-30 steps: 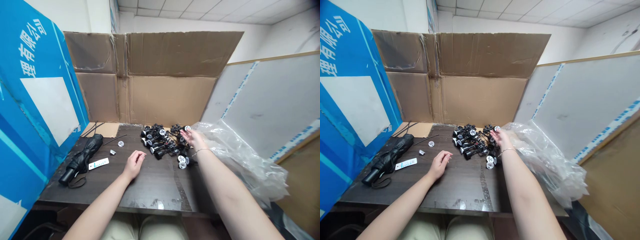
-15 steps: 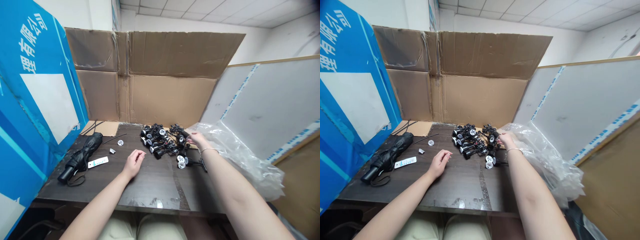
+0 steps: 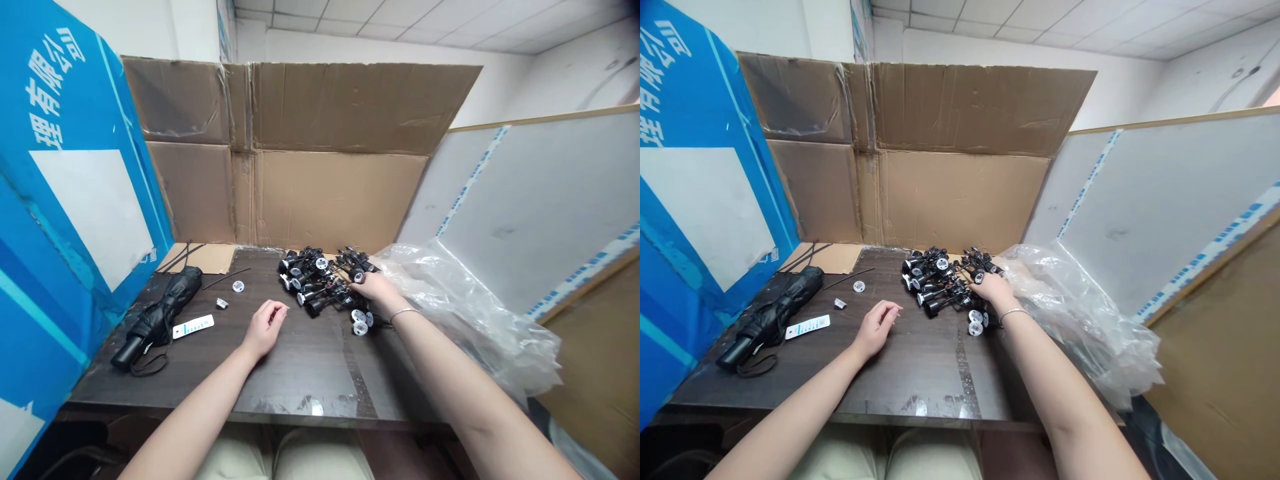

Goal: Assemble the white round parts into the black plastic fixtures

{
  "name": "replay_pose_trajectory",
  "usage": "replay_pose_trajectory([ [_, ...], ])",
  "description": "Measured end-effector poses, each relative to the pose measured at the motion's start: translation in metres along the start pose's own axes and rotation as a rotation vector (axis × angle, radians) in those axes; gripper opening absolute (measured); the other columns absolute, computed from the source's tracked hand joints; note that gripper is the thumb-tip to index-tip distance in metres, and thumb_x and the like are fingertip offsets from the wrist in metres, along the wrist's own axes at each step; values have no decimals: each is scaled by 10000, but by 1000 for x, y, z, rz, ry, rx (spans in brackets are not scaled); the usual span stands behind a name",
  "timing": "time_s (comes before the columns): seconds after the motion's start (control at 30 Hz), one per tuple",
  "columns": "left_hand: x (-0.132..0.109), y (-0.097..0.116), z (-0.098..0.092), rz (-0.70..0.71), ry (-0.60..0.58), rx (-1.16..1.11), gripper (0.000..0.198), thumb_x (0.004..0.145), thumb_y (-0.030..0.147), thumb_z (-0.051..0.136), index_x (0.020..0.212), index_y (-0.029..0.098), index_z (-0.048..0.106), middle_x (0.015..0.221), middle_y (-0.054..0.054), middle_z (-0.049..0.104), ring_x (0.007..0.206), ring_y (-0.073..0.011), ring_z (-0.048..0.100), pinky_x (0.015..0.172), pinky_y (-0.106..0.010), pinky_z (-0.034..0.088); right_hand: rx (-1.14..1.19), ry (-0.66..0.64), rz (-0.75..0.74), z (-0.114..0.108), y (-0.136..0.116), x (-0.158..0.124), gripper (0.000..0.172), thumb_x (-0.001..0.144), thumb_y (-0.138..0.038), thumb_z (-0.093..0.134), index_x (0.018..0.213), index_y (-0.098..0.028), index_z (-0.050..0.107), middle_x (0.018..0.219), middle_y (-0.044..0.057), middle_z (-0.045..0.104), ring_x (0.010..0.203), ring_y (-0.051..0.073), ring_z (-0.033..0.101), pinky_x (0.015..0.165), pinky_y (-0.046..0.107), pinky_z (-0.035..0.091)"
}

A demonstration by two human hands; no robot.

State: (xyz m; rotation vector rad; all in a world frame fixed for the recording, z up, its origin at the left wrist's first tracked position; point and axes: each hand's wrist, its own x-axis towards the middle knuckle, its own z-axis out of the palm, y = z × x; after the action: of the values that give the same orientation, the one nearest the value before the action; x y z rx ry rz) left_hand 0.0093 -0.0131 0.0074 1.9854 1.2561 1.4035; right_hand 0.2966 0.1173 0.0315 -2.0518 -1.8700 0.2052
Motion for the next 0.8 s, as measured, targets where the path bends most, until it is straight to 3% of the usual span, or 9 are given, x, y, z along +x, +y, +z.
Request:
replay_pose_trajectory([
  [0.13,0,0,0,4,-1,0,234,853,321,409,820,178,590,773,-28,586,682,-126,542,627,-236,430,-136,-62,26,5,-3,-4,406,711,-482,556,903,-137,649,911,156,664,853,268,618,717,341,460],
  [0.27,0,0,-1,8,4,10,237,853,321,408,819,174,590,764,-27,583,671,-125,540,626,-236,429,-151,-74,60,2,-3,-2,389,750,-443,531,862,-94,661,893,184,666,848,265,623,706,316,456],
  [0.63,0,0,0,1,-9,28,247,857,324,397,827,167,585,772,-33,581,676,-125,538,632,-239,428,-25,152,140,-40,4,4,439,798,-427,390,944,-110,656,935,177,665,892,276,614,702,301,432],
  [0.8,0,2,-1,2,-4,31,239,852,315,403,815,164,585,760,-28,577,664,-120,533,622,-233,428,129,289,198,-53,7,1,446,761,-489,419,818,-126,672,796,159,675,846,296,616,703,341,441],
])
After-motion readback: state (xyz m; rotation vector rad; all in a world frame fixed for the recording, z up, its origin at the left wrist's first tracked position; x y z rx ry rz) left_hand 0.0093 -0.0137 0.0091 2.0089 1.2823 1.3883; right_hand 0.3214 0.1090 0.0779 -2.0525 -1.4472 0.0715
